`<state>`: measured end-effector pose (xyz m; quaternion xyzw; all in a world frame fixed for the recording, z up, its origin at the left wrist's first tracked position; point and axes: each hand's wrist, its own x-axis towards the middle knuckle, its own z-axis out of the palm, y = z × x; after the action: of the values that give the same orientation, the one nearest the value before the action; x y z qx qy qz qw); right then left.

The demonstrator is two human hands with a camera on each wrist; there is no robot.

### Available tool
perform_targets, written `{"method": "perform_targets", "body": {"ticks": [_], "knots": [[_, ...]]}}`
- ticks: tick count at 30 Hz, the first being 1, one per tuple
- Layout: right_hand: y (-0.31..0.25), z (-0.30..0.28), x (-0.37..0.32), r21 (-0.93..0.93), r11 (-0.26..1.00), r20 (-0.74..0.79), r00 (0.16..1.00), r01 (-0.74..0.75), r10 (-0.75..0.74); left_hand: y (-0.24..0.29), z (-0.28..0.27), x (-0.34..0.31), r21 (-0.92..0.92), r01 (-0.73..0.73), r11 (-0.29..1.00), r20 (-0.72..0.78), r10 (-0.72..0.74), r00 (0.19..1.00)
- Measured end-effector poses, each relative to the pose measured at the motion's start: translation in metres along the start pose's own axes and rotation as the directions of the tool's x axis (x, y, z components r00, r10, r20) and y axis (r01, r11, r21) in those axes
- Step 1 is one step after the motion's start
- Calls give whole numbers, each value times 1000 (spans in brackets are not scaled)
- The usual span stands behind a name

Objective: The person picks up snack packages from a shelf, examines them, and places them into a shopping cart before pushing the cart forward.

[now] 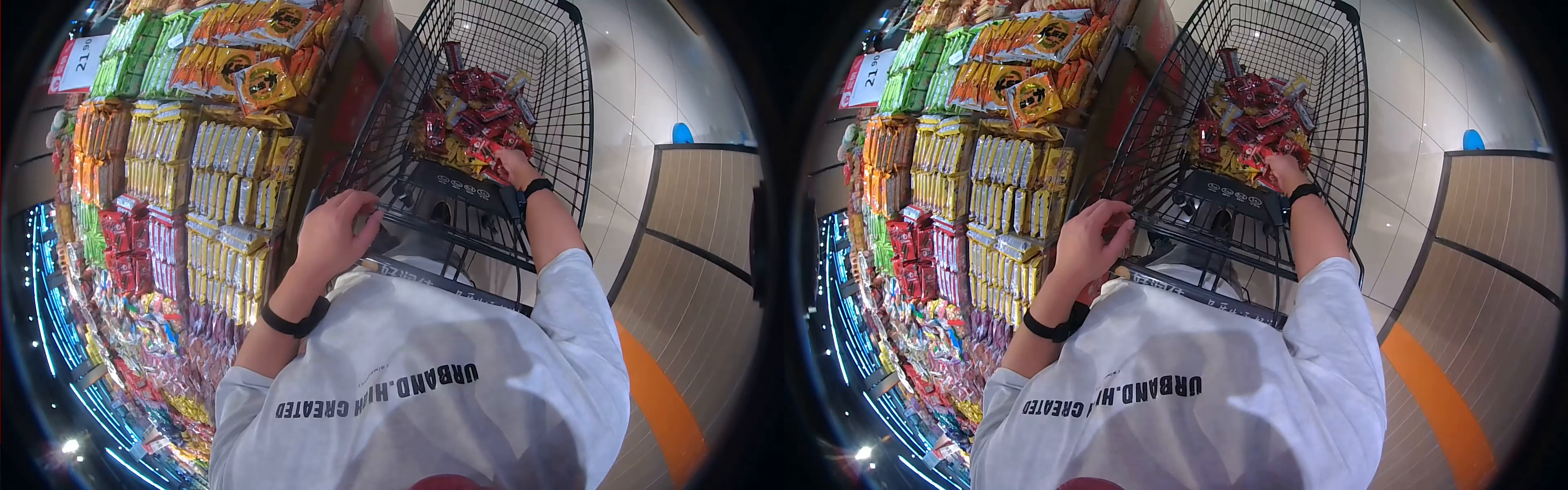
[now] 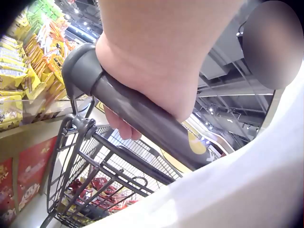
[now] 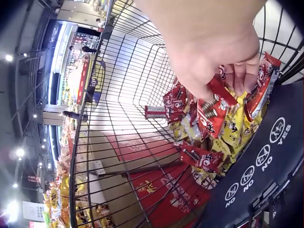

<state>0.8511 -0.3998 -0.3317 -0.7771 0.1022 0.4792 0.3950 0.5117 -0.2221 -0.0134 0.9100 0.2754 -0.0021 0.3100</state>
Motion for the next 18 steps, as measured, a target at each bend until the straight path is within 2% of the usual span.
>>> {"method": "perform_targets", "body": {"ticks": [3, 5, 6, 7, 8, 9, 10, 11, 12, 13, 14, 15, 16, 17, 18], "knots": [[17, -3, 17, -45, 999, 10, 1000, 15, -15, -1, 0, 0, 15, -18, 1000, -18, 18, 1000], [34, -7, 33, -30, 998, 73, 996, 56, -53, -2, 1, -1, -15, -19, 1000, -31, 19, 999], [56, -10, 59, 105, 990, 182, 977, 95, -113, -3, 2, -2, -13, -4, 1000, -50, 4, 999], [65, -20, 66, 97, 991, 269, 956, 89, -112, -3, 2, -4, 8, -41, 999, -36, 41, 999], [44, -19, 29, 117, 986, 358, 920, 122, -157, -6, -1, -4, 37, -66, 997, -46, 68, 997], [43, -22, 26, 17, 987, 359, 920, 159, -155, -8, -2, -4, 32, -73, 997, -60, 75, 995], [41, -17, 14, 49, 988, 297, 942, 147, -155, -6, -5, -5, 6, -45, 999, -33, 45, 998], [35, -20, 7, 8, 989, 374, 917, 150, -142, -5, -8, -6, -8, -20, 1000, -22, 20, 1000], [53, -22, 41, 5, 994, 374, 922, 107, -101, -10, -6, -7, 14, -61, 998, -41, 62, 997], [47, -28, 38, -154, 955, 457, 875, 254, -159, -15, -4, -9, -3, -89, 996, -70, 88, 994], [72, -38, 92, -137, 950, 510, 842, 280, -175, -18, -1, -9, -30, -119, 992, -102, 116, 988], [82, -45, 116, -95, 967, 551, 822, 236, -146, -20, -2, -10, -52, -137, 989, -87, 132, 987], [64, -36, 85, -35, 985, 485, 864, 171, -133, -19, -6, -12, -57, -146, 988, -82, 141, 987], [49, -33, 62, -180, 953, 517, 848, 245, -121, -23, -7, -14, -50, -112, 992, -132, 105, 986], [48, -34, 59, 67, 997, 483, 876, -48, 10, -28, -7, -15, -155, -151, 976, -114, 134, 984]]}}
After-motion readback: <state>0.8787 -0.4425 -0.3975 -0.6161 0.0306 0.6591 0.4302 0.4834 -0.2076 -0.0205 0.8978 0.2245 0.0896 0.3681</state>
